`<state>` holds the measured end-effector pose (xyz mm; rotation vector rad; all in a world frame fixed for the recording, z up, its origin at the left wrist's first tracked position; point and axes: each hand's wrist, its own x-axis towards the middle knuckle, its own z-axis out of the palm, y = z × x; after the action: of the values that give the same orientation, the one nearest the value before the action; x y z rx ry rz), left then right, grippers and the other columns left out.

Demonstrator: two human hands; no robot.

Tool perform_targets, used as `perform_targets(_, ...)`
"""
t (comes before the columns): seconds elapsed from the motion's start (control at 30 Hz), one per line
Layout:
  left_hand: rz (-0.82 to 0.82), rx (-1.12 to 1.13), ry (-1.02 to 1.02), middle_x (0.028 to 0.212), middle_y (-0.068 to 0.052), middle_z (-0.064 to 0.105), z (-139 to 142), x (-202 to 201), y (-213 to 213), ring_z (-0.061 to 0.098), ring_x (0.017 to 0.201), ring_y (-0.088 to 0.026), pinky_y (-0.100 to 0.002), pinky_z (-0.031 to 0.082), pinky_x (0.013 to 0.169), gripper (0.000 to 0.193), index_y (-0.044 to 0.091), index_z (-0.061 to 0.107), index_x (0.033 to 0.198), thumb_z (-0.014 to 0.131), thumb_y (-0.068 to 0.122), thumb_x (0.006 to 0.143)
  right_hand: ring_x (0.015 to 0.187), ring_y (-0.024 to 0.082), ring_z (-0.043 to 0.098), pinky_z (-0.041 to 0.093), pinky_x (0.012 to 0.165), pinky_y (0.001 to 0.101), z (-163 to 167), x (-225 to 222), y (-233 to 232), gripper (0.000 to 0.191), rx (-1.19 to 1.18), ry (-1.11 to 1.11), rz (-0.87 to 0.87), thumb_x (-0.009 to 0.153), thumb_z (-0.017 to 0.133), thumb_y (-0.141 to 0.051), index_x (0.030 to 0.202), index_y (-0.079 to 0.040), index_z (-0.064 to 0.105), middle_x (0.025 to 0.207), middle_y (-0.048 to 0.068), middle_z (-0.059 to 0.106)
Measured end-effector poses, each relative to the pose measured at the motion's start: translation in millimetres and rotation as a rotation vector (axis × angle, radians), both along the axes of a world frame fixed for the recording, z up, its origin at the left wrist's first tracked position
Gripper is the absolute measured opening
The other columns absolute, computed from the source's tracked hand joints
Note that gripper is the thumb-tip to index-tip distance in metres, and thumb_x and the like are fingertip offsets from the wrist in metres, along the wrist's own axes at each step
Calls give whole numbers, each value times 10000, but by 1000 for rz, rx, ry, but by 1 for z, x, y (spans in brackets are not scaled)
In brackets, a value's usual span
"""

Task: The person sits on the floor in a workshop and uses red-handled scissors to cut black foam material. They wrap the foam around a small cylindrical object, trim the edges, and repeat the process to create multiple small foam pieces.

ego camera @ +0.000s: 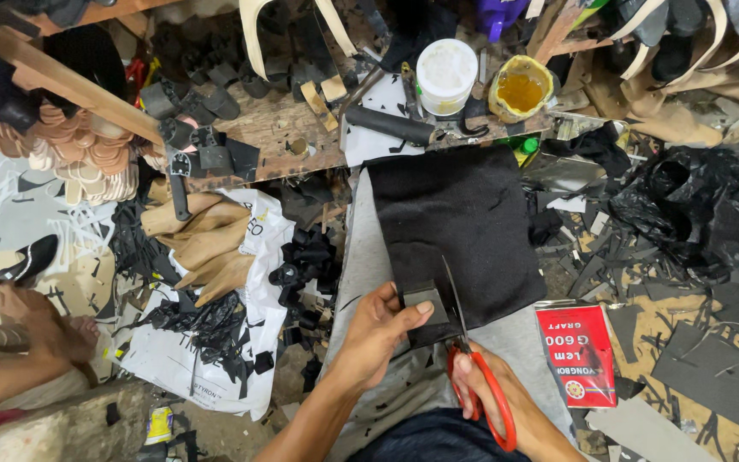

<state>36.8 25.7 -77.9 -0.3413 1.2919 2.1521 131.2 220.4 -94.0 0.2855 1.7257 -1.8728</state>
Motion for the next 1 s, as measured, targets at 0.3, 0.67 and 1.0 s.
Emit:
perform_targets(0.3,-52,-54,-36,1105,-146,721,6,0,-3,677,1015,-165,-295,534,925,392,-80,589,1248,726,78,916,486,149,543,456,465,282,-4,3,-1,603,36,14,-24,919,410,-654,792,-79,543,579,45,514)
perform_targets(0.67,-43,-54,-50,1094,-85,733,1,2,-4,671,965,-107,-220,505,788,400,-26,597,1249,733,117,901,342,157,456,389,332,305,-13,9,-6,599,90,-174,-119,915,485,-602,687,-49,503,511,56,485)
perform_targets(1.0,-54,2,31,1095,-122,723,-3,13,0,681,990,-149,-299,533,935,435,-54,602,1248,755,63,859,364,150,503,397,373,293,-1,-7,-1,603,136,-117,-96,941,479,-583,646,-58,519,475,51,498)
